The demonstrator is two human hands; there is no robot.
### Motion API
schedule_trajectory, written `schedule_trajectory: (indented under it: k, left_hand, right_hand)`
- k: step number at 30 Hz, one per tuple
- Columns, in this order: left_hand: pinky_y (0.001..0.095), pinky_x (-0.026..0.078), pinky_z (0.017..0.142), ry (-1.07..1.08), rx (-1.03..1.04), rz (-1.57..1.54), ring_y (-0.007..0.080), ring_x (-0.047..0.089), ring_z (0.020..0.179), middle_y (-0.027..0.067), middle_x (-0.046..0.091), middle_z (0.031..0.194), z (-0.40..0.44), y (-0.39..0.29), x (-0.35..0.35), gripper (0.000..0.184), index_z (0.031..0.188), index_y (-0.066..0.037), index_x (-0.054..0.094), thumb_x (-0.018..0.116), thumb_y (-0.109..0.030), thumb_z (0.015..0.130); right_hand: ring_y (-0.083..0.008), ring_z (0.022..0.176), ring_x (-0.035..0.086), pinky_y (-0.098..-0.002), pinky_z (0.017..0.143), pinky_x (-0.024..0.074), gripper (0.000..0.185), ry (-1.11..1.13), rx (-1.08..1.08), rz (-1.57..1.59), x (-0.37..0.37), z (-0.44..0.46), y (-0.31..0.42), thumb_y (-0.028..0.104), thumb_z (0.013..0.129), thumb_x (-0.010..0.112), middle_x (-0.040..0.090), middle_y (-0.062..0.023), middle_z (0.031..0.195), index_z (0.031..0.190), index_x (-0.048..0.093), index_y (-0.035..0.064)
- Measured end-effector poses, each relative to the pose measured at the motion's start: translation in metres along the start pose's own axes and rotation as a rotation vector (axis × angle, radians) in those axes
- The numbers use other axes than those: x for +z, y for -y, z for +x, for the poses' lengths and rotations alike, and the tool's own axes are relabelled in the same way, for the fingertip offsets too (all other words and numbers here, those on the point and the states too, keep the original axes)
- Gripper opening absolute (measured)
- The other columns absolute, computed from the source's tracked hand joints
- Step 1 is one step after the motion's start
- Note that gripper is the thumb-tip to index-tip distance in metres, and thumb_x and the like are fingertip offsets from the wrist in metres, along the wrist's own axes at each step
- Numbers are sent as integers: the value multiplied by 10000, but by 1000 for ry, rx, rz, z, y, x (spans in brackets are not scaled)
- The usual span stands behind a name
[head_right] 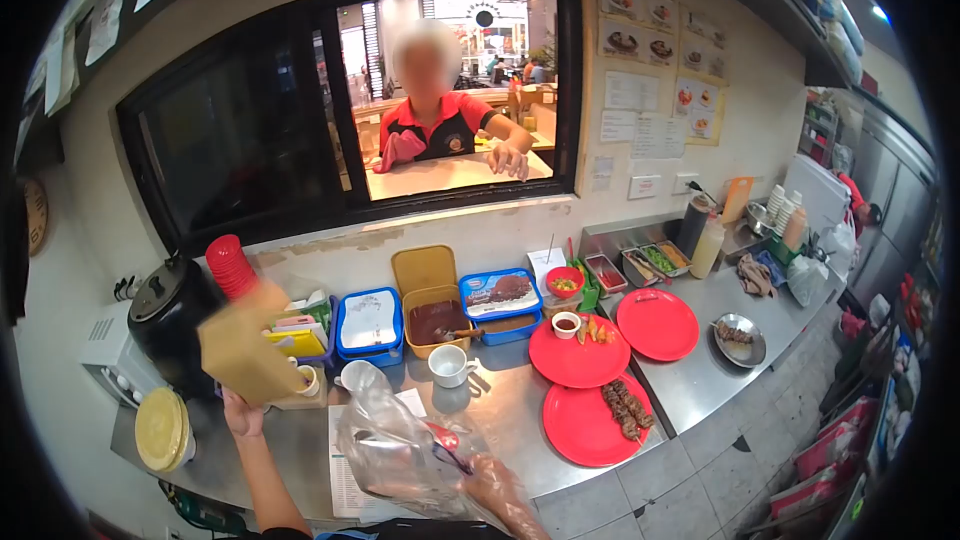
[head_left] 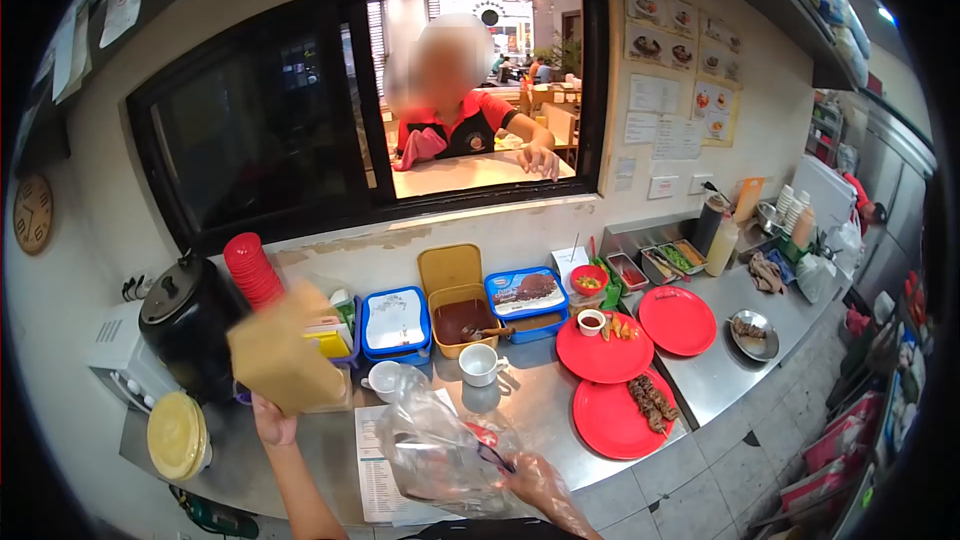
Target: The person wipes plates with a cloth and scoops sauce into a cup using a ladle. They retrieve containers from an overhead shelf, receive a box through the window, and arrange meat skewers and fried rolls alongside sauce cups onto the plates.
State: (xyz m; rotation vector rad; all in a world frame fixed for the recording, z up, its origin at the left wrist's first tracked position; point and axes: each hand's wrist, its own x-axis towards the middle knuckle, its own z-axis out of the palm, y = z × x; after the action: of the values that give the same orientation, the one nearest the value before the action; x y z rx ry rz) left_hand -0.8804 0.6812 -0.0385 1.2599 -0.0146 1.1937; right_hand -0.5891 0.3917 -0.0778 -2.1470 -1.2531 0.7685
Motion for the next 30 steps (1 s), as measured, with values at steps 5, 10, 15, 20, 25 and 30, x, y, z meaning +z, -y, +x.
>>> schedule_trajectory:
  k: [5, 10, 15, 20, 25, 30]
  left_hand:
    - [437, 411, 987, -199, 158, -266, 251, 442, 1227, 85, 441, 1333, 101, 20, 61, 647, 1408, -153, 291, 597, -60, 846]
    - [374, 459, 901, 13, -71, -173, 201, 514, 1135, 53, 497, 1263, 224, 77, 169, 542, 1344, -129, 357, 581, -45, 858]
    - [372, 506, 847, 40, -277, -502, 207, 576, 1045, 67, 564, 1165, 302, 147, 203, 437, 1277, -104, 435, 557, -19, 866]
    - [364, 498, 875, 32, -338, -620, 207, 592, 1042, 70, 593, 1146, 328, 180, 216, 347, 1226, -83, 474, 544, -71, 887]
    - [369, 490, 896, 30, -382, -694, 223, 590, 1058, 91, 599, 1157, 331, 202, 213, 364, 1249, -51, 462, 516, -85, 891]
    - [367, 466, 922, 40, -387, -668, 238, 582, 1071, 104, 604, 1163, 347, 202, 225, 364, 1239, -26, 483, 510, -107, 885]
  right_hand:
    - [-274, 992, 614, -339, 873, 462, 350, 146, -172, 112, 68, 13, -40, 173, 784, 645, 658, -123, 1041, 1132, 633, 127]
    - [-307, 1034, 592, -363, 903, 448, 413, 262, -178, 96, 38, -3, -12, 207, 767, 672, 631, -168, 1080, 1157, 606, 88]
    - [-327, 1016, 594, -373, 878, 463, 527, -153, -65, -59, 24, -8, -27, 351, 740, 708, 623, -185, 1081, 1169, 588, 70]
    - [-334, 973, 607, -381, 840, 480, 644, -520, 258, -216, 53, -13, -84, 496, 716, 704, 636, -181, 1039, 1153, 587, 39]
    - [-248, 770, 654, -375, 718, 501, 581, -251, 296, 210, 61, -4, -105, 518, 735, 695, 664, -129, 744, 1025, 640, 18]
    - [-178, 729, 606, -326, 670, 493, 365, -369, 231, 325, 119, 19, -152, 336, 832, 619, 644, -99, 796, 1030, 612, 30]
